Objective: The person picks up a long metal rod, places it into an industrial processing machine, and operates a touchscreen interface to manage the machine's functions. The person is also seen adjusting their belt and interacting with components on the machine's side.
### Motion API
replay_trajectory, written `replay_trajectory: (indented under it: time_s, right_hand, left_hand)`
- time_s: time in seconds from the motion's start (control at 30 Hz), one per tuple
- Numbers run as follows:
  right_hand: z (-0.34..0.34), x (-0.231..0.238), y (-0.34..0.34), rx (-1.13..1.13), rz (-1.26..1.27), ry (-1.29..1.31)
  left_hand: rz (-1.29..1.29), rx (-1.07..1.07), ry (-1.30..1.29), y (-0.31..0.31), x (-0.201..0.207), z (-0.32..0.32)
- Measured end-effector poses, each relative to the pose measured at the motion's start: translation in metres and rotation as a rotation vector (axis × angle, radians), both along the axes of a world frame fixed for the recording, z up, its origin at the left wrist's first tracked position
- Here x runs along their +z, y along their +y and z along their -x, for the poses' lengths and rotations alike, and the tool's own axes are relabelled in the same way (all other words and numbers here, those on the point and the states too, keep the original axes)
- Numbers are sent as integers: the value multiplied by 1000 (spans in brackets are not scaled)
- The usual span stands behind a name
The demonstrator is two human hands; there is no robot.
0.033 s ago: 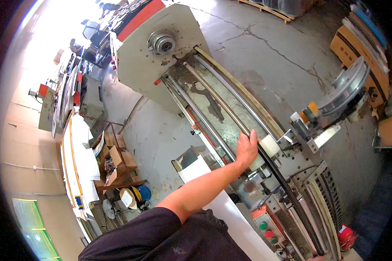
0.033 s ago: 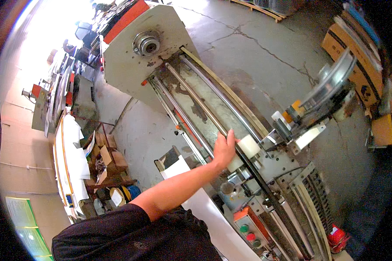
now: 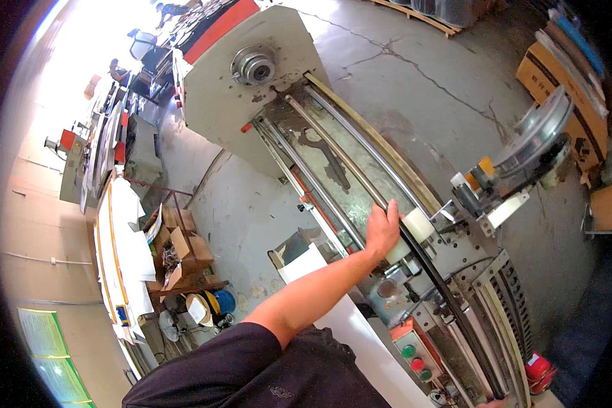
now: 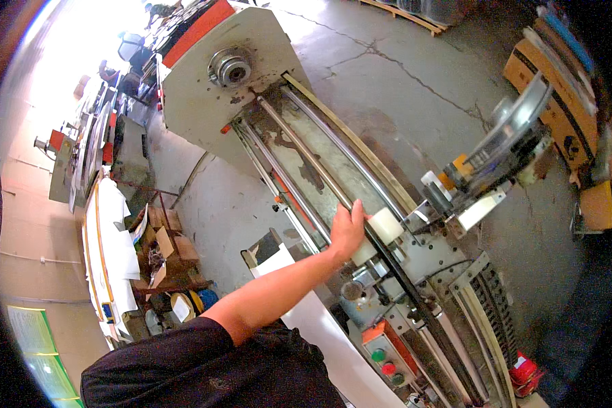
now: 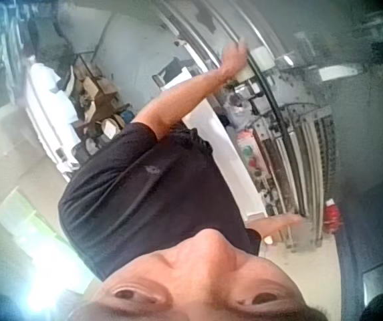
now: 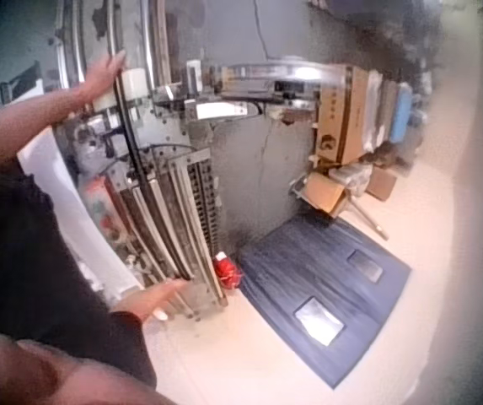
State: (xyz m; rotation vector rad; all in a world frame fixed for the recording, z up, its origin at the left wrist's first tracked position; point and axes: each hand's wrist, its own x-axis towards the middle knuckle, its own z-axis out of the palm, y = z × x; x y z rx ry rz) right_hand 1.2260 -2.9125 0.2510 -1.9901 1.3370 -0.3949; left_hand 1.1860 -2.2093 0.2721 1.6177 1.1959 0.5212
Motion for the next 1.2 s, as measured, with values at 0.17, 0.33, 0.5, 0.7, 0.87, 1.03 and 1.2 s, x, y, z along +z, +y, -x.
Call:
replay_trajectory:
  time_s: [0.17,0.33,0.5,0.7,0.87,1.03,1.2]
  right_hand:
    - [2,-10,42,16,56,21]
    - [10,-13,84,-1,57,18]
    - [14,-10,93,16,45,24]
    - [15,0,109,28,72,37]
    - [13,1,129,46,115,55]
    - [14,2,140,55,160,77]
    - [15,3,150,66,187,103]
  left_hand:
    - [-70,39,71,75,-23,-11]
    - [-141,49,93,139,-23,-5]
    - [-114,51,139,157,-14,-3]
    - [-105,33,142,157,-11,-1]
    - [-134,53,97,152,-12,-1]
    - [-117,79,20,149,0,1]
    - [-104,82,65,150,15,2]
